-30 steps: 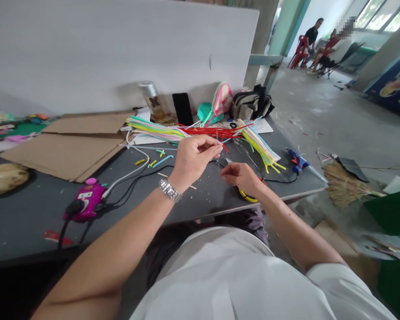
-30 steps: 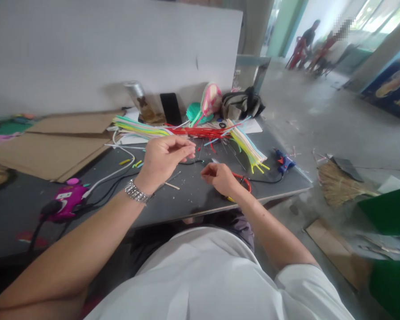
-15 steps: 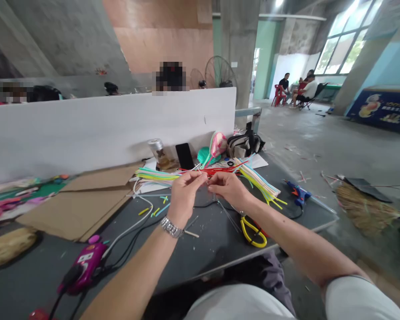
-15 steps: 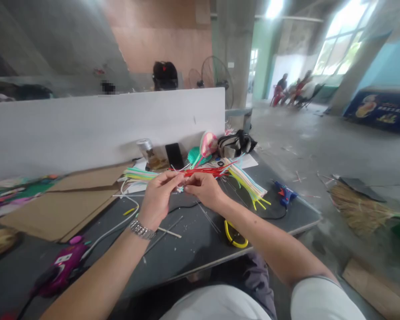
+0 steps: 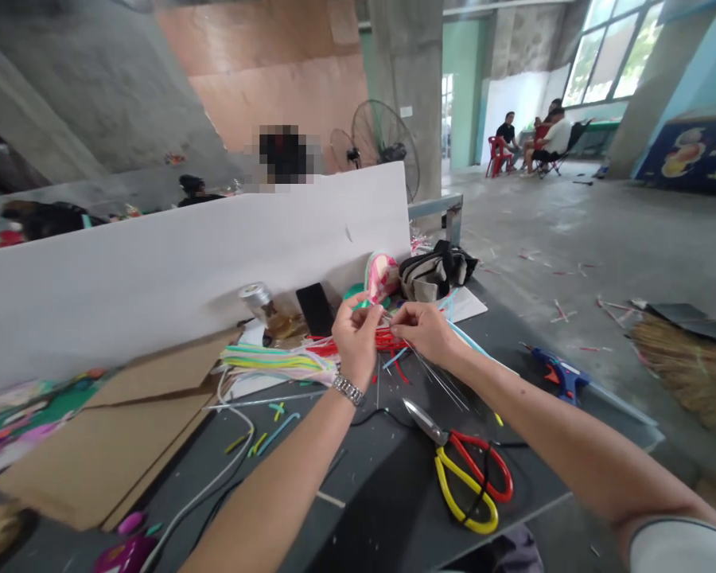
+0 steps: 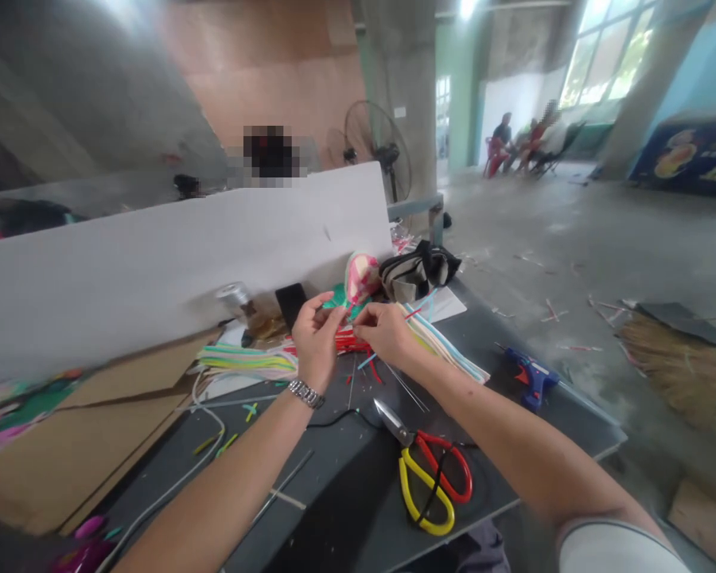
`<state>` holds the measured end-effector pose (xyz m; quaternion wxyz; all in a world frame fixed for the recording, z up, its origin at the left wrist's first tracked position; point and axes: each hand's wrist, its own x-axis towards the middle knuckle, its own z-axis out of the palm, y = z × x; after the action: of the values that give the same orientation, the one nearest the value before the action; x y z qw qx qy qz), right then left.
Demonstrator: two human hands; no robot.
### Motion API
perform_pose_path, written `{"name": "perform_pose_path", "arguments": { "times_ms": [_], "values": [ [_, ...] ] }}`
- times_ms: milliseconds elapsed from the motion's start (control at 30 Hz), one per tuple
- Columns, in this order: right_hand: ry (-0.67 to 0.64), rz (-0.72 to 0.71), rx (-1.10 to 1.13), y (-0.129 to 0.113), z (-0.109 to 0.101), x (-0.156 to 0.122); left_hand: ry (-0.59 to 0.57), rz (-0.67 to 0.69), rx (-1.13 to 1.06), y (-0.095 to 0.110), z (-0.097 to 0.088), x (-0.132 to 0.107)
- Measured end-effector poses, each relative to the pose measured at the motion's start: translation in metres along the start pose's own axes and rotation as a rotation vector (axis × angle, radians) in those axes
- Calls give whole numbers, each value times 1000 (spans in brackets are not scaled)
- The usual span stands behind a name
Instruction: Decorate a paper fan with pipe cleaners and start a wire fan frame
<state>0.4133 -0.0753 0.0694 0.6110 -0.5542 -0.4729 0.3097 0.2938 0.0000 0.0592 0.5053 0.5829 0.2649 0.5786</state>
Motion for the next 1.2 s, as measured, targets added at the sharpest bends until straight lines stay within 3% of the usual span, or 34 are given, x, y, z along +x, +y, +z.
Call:
{"name": "perform_pose_path", "arguments": {
  "times_ms": [233, 333, 433, 500, 600, 700, 833, 933, 1067, 1200],
  "values": [
    [83, 28, -44, 24, -16, 28, -21, -4, 66, -30, 23, 27],
    [112, -20, -165, 26, -27, 43, -104, -7, 111, -40, 26, 49],
    [150, -9, -239, 25, -46, 54, -169, 28, 279, -47, 28, 94],
    [172, 24, -257, 25, -59, 56, -152, 131, 562, -52, 34, 136],
    [174, 39, -325, 26, -73, 54, -334, 281, 1118, -62, 52, 196],
    [163, 27, -401, 31, -82, 51, -462, 287, 1253, -76, 78, 234],
    [174, 4, -446, 37, -89, 54, -527, 305, 1308, -97, 103, 247],
    [181, -5, -445, 38, -90, 59, -545, 335, 1313, -111, 109, 246],
    [183, 7, -434, 36, -87, 65, -588, 291, 1290, -116, 105, 249],
    [165, -38, -464, 33, -84, 67, -611, 256, 1225, -98, 87, 261]
  ]
}}
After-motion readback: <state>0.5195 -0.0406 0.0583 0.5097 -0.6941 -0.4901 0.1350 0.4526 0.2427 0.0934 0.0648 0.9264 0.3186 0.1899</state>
